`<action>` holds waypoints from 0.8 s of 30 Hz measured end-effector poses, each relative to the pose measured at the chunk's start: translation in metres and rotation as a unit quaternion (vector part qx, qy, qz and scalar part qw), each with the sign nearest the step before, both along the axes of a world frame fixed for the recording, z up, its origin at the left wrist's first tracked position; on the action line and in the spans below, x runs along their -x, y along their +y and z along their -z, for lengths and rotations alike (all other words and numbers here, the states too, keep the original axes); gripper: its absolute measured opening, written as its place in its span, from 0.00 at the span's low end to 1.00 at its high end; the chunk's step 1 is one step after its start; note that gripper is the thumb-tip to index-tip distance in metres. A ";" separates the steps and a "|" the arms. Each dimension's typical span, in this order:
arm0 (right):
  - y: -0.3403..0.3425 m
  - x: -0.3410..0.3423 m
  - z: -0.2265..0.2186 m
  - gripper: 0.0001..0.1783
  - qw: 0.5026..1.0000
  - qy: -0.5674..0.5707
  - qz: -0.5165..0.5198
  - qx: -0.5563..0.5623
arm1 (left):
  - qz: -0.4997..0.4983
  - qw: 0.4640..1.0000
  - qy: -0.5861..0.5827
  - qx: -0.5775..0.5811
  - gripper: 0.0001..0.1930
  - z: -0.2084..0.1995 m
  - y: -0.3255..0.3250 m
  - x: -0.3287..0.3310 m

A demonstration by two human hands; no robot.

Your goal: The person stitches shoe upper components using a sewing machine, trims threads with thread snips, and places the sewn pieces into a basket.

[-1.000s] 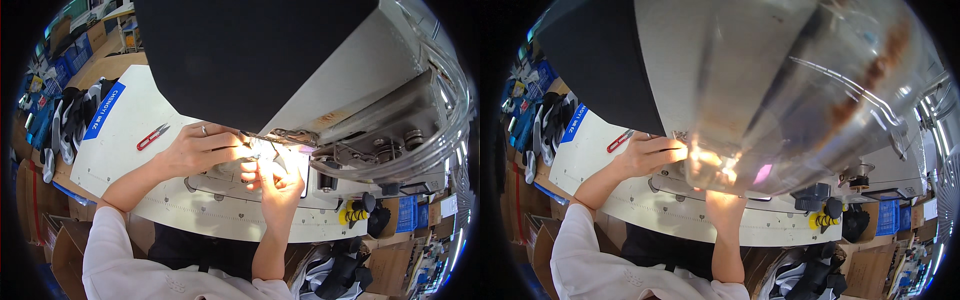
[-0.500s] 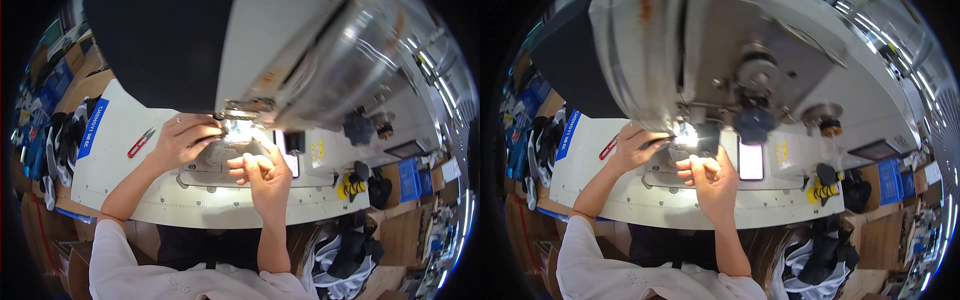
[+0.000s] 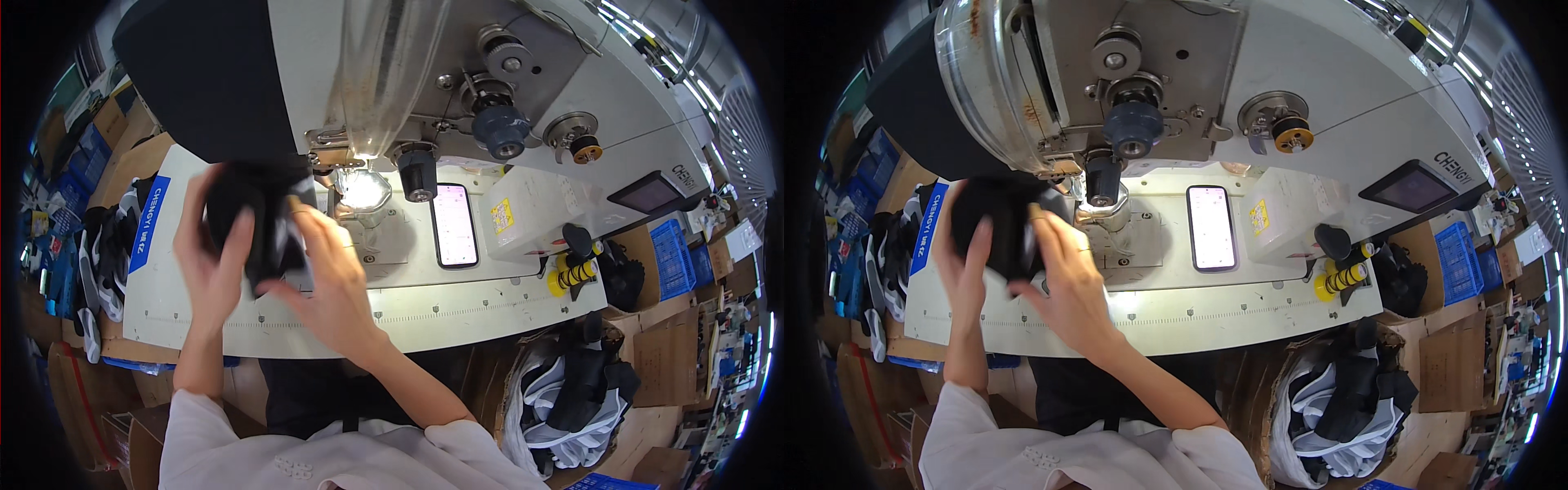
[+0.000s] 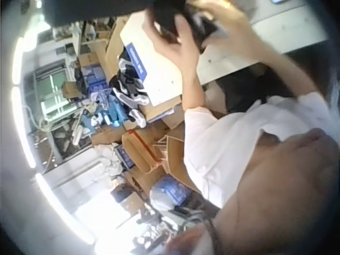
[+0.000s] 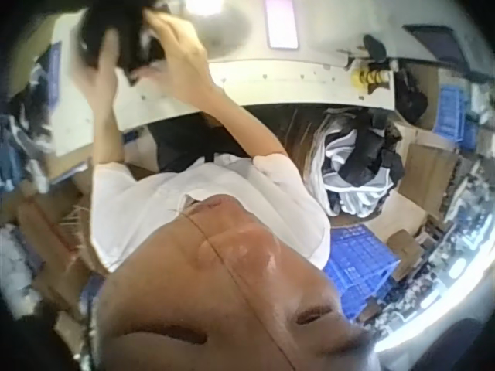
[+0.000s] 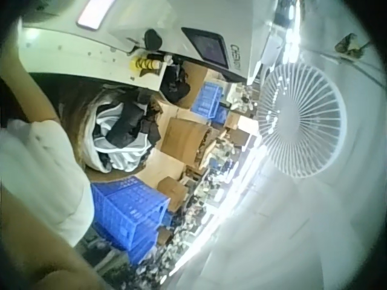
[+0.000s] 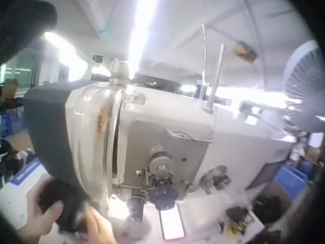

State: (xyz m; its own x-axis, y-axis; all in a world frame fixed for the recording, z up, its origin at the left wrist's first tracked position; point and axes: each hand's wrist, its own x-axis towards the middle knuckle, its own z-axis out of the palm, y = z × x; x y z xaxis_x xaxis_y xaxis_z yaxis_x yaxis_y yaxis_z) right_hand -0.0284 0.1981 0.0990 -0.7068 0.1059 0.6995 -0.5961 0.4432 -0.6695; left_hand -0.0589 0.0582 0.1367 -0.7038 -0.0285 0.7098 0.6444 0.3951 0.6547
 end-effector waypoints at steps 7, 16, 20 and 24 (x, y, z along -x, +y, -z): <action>-0.014 -0.018 0.008 0.21 0.980 -0.030 -0.188 -0.065 | 0.049 0.986 -0.101 0.119 0.27 0.003 -0.046 -0.010; -0.035 -0.029 0.053 0.47 0.959 -0.193 -0.203 0.041 | 0.183 0.934 -0.302 -0.061 0.15 0.069 -0.013 -0.003; -0.032 -0.032 0.059 0.37 0.941 -0.238 -0.203 0.126 | 0.230 0.935 -0.260 -0.075 0.17 0.058 -0.040 0.001; 0.008 -0.021 0.039 0.28 0.970 -0.127 -0.198 0.065 | 0.190 0.926 -0.117 0.306 0.26 0.019 -0.070 -0.008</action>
